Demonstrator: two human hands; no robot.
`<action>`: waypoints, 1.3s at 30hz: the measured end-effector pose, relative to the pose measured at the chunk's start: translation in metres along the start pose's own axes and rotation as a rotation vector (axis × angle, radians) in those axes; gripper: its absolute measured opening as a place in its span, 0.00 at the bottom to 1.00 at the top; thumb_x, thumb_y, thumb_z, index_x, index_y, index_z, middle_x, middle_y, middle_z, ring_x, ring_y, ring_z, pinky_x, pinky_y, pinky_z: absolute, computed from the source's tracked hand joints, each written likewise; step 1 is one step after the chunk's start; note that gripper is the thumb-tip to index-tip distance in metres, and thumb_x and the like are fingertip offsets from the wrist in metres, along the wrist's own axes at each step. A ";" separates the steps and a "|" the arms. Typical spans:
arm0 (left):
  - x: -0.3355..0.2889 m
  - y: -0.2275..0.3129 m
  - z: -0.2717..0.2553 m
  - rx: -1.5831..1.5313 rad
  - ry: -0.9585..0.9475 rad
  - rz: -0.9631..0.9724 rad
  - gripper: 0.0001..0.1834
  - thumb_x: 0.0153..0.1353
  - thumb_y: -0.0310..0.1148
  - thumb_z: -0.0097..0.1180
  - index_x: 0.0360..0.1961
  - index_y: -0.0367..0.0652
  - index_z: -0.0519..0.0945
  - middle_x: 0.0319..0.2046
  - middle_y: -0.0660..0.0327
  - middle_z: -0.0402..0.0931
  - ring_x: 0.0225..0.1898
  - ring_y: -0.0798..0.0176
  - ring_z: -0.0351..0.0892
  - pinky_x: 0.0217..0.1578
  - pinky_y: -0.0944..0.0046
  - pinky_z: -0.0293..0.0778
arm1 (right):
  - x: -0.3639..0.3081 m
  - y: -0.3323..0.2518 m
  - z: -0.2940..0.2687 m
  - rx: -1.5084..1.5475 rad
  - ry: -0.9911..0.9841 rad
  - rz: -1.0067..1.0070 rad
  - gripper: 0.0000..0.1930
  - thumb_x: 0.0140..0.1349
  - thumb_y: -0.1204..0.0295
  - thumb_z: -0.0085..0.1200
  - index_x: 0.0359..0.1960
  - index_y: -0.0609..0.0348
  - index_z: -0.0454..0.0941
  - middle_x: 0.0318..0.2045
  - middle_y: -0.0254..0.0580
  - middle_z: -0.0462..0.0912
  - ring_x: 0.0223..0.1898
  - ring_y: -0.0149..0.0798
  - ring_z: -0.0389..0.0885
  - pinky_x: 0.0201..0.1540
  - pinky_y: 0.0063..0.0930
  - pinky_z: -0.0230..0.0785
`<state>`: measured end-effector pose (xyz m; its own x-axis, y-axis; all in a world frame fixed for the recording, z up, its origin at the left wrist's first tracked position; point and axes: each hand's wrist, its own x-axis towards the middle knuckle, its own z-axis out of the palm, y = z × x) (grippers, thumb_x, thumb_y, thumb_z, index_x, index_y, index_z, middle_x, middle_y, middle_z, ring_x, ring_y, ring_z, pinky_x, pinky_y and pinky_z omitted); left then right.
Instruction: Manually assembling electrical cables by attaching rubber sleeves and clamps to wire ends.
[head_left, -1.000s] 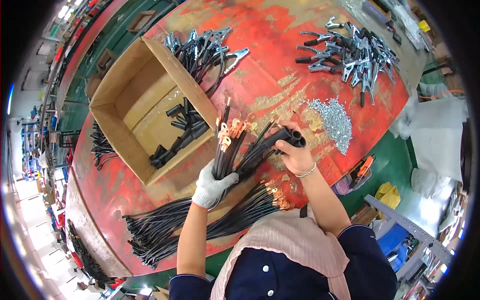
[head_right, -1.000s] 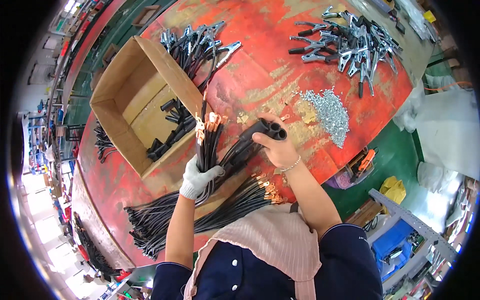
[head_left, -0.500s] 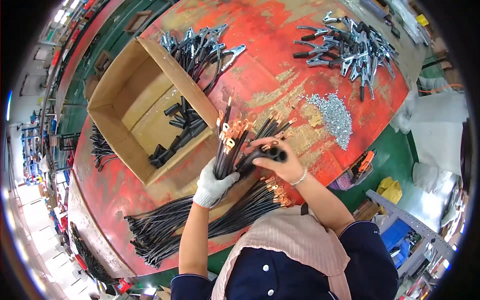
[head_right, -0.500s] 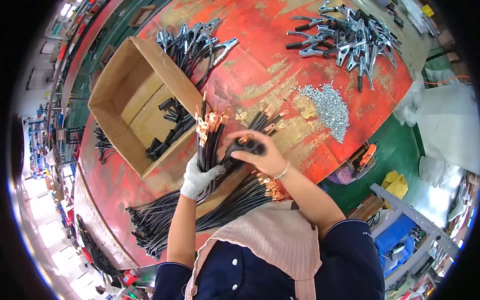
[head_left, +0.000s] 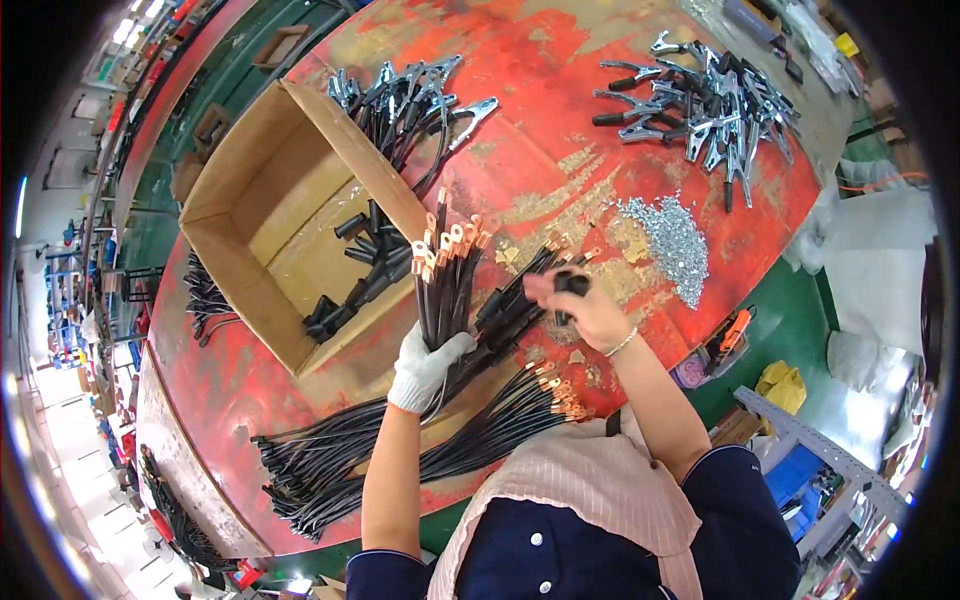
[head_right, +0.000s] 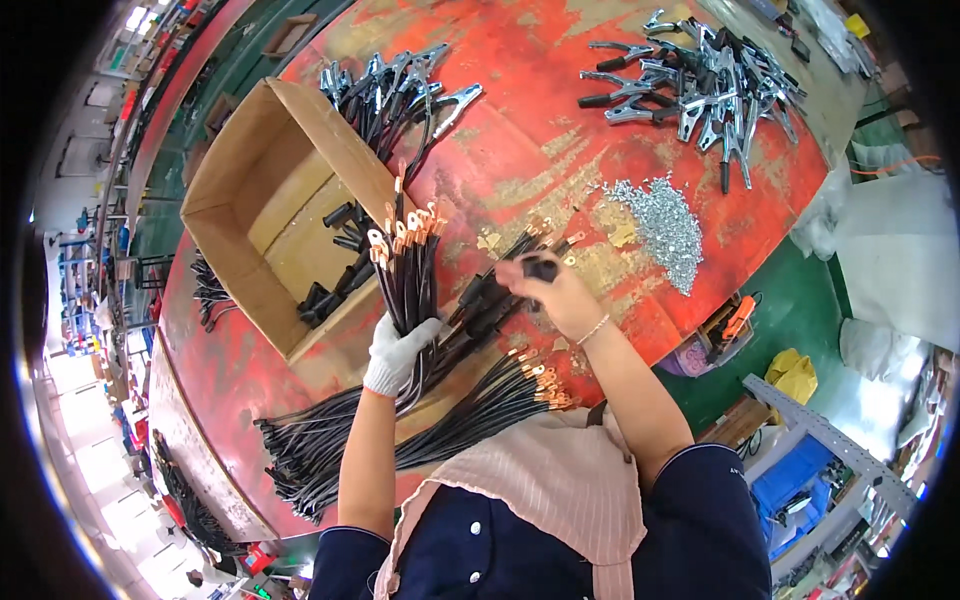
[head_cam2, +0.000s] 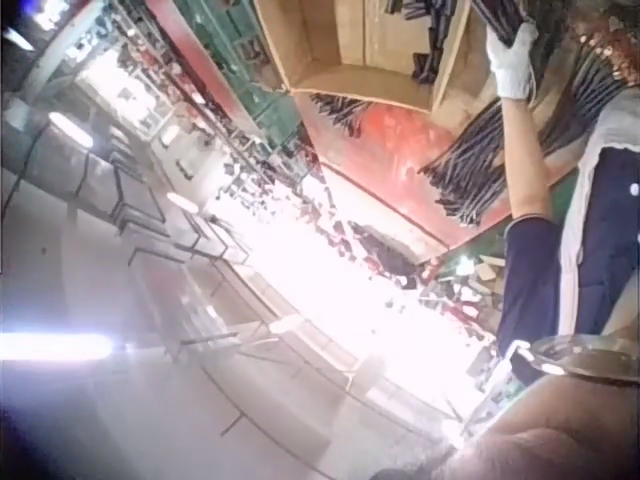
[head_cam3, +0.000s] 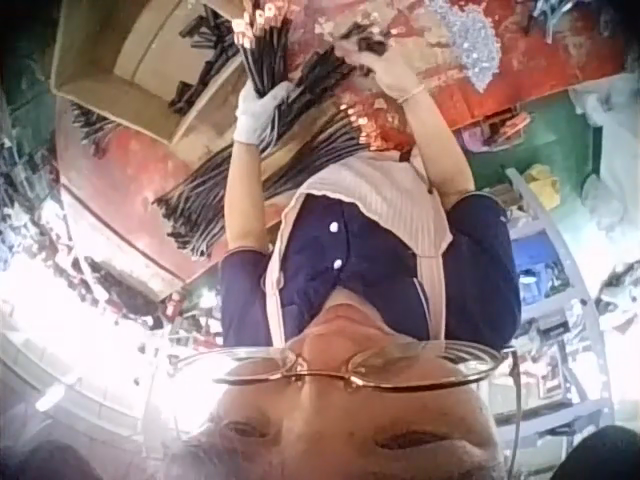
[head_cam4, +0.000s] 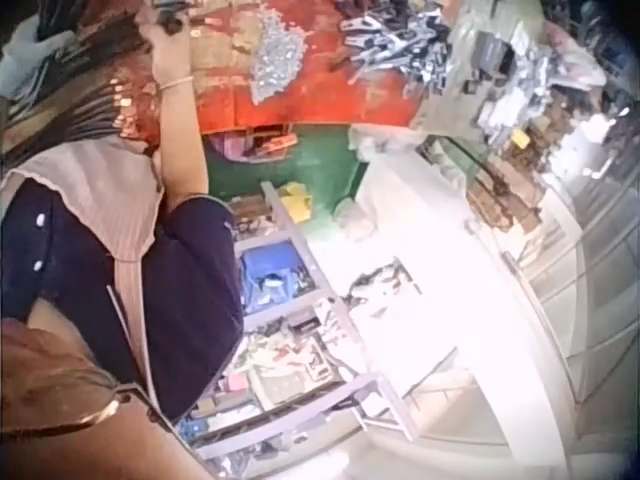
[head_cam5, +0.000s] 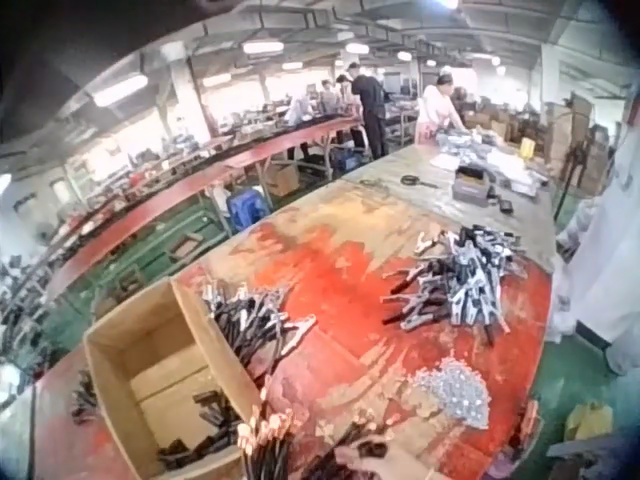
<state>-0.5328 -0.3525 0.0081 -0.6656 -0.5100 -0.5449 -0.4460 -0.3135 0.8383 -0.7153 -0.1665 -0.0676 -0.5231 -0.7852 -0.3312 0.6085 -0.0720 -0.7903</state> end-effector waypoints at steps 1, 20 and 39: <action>-0.001 0.002 0.001 -0.001 -0.009 -0.008 0.14 0.54 0.25 0.63 0.43 0.36 0.79 0.36 0.59 0.83 0.37 0.67 0.81 0.42 0.66 0.76 | 0.003 -0.007 -0.001 -0.040 0.015 -0.093 0.15 0.62 0.81 0.53 0.50 0.67 0.68 0.53 0.57 0.76 0.56 0.46 0.77 0.57 0.37 0.72; -0.017 0.006 -0.001 0.223 -0.135 0.003 0.21 0.49 0.25 0.68 0.45 0.37 0.77 0.36 0.61 0.82 0.38 0.68 0.80 0.45 0.65 0.75 | 0.036 -0.085 0.070 0.410 0.119 -0.191 0.15 0.65 0.72 0.59 0.53 0.54 0.76 0.43 0.30 0.82 0.41 0.26 0.79 0.41 0.21 0.74; -0.008 -0.008 0.000 0.144 -0.156 -0.001 0.20 0.43 0.23 0.70 0.37 0.36 0.75 0.32 0.58 0.80 0.34 0.63 0.83 0.38 0.62 0.79 | 0.040 -0.124 0.057 -0.361 0.132 -0.291 0.15 0.53 0.76 0.70 0.41 0.62 0.79 0.33 0.32 0.81 0.32 0.25 0.79 0.35 0.20 0.73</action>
<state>-0.5242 -0.3466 0.0060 -0.7447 -0.3765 -0.5511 -0.5200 -0.1902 0.8327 -0.7776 -0.2236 0.0460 -0.7263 -0.6779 -0.1142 0.1919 -0.0403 -0.9806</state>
